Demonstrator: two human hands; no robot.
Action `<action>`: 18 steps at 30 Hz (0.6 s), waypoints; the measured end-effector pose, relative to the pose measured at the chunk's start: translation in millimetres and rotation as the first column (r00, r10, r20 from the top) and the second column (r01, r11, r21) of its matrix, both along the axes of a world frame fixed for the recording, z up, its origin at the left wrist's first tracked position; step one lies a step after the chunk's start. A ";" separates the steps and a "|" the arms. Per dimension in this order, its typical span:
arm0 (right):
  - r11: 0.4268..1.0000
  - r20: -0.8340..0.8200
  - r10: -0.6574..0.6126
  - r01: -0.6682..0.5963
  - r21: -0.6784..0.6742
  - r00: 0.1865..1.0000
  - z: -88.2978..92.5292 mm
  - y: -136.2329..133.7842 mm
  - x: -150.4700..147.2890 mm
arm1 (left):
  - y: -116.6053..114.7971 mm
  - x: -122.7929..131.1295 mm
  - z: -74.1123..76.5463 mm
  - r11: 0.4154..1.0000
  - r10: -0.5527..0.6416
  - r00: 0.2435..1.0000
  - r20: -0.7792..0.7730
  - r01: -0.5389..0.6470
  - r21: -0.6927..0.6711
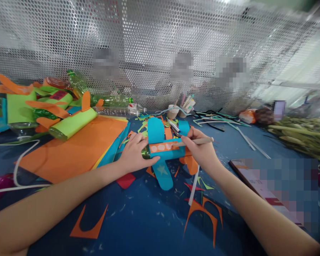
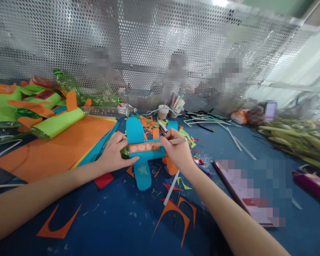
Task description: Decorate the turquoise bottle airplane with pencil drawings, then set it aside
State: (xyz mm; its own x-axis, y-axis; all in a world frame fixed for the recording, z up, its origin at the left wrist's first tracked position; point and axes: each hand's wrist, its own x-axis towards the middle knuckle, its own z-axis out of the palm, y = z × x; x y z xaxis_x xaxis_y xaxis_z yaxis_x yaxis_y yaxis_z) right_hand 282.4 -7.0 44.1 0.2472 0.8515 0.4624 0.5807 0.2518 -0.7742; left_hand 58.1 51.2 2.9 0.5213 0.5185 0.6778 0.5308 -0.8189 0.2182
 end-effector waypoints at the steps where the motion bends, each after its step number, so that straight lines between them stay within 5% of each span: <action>1: 1.000 0.001 -0.002 0.002 0.005 1.000 0.6 -0.2 -0.5 | 0.1 0.0 -0.1 1.000 0.001 1.000 -0.001 -0.001 0.002; 18: 1.000 -0.019 -0.005 0.004 -0.008 1.000 0.6 -0.4 -0.7 | -0.8 -0.1 -0.5 1.000 0.014 1.000 -0.011 -0.014 0.016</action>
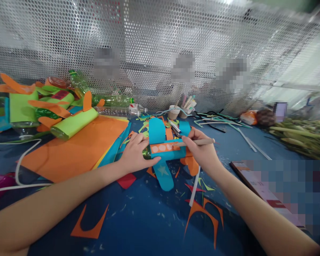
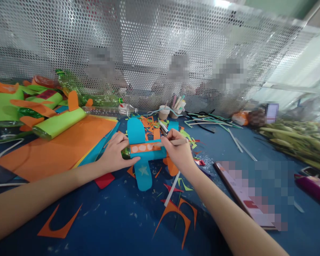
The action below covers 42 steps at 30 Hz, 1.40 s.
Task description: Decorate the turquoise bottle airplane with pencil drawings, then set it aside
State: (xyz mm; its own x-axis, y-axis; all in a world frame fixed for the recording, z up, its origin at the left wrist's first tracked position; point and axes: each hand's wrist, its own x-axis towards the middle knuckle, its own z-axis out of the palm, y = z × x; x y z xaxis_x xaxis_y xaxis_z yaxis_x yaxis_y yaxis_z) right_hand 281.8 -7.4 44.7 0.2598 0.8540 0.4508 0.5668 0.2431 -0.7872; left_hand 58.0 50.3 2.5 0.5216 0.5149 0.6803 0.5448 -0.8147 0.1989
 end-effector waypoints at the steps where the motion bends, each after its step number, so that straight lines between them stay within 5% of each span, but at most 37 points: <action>1: 1.000 0.003 -0.003 0.003 -0.004 1.000 0.1 -0.2 -0.1 | 0.0 0.0 0.0 1.000 0.002 1.000 -0.002 -0.002 -0.003; 42: 0.999 -0.017 0.031 -0.032 -0.031 0.999 -2.4 0.6 0.4 | 0.8 -0.2 0.2 1.000 -0.003 1.000 0.001 0.003 0.009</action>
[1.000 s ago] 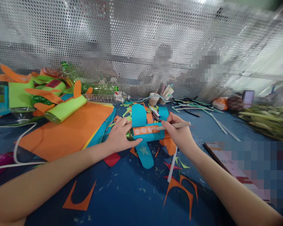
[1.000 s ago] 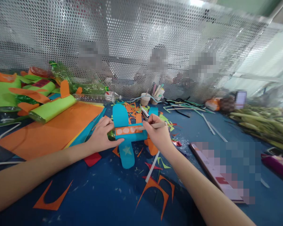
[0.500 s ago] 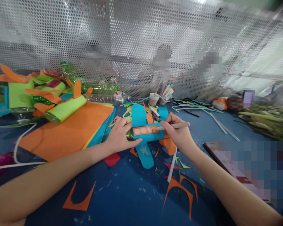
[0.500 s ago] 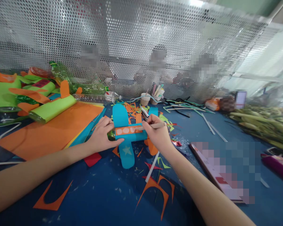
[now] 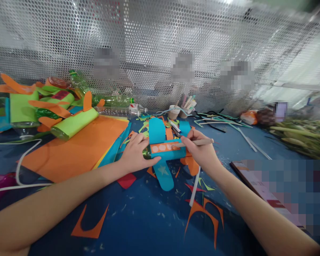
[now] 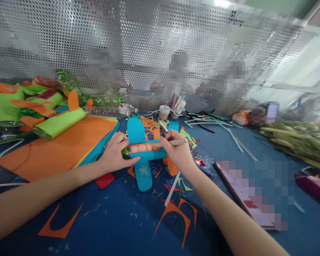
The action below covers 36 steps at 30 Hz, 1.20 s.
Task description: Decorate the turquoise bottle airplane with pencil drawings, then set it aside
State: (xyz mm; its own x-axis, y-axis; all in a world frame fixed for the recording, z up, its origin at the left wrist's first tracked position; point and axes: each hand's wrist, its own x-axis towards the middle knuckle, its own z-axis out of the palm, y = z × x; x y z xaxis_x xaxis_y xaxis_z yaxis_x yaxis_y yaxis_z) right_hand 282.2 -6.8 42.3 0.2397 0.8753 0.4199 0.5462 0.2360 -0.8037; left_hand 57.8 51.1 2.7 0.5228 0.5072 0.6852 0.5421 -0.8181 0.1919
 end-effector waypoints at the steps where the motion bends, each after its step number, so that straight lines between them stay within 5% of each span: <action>1: 1.000 -0.003 0.005 -0.005 0.001 1.000 0.1 0.1 0.0 | 0.0 0.0 0.0 1.000 0.001 1.000 0.000 -0.001 -0.004; 36: 1.000 0.012 -0.006 0.005 0.028 1.000 2.3 -0.9 0.2 | 0.1 0.1 -0.9 1.000 -0.006 1.000 0.007 0.006 -0.017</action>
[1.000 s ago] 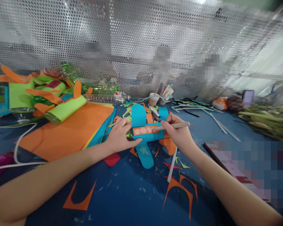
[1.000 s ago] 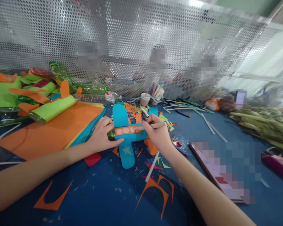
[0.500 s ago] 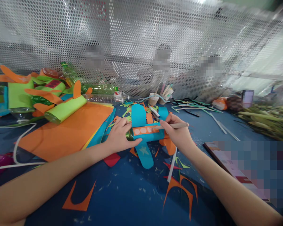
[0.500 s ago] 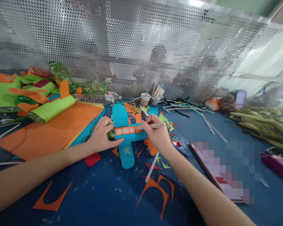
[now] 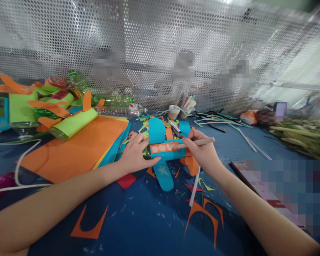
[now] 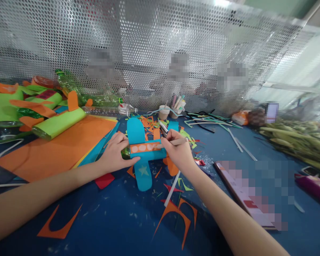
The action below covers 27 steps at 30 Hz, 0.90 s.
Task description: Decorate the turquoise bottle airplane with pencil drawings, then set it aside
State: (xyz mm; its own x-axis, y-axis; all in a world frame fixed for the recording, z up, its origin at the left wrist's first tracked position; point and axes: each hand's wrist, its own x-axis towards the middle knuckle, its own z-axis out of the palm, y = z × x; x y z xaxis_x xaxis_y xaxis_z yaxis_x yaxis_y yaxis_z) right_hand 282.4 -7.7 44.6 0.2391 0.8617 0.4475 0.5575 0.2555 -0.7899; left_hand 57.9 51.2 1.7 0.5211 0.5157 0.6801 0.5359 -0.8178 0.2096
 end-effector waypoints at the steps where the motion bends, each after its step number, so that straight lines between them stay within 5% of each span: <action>1: 1.000 0.001 0.001 -0.001 0.002 1.000 -0.1 0.1 0.1 | -0.1 0.1 -0.1 1.000 0.004 1.000 0.000 -0.004 -0.003; 27: 1.000 -0.016 0.014 -0.014 -0.011 1.000 -0.7 1.1 1.2 | -0.7 0.4 1.2 1.000 0.004 1.000 0.006 -0.004 -0.013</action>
State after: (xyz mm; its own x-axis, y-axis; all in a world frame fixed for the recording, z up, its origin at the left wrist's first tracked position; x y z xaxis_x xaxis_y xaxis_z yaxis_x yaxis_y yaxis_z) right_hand 283.6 -6.6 44.0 0.2339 0.8700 0.4340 0.5413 0.2543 -0.8015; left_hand 58.3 50.5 2.9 0.5148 0.5266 0.6765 0.5382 -0.8128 0.2230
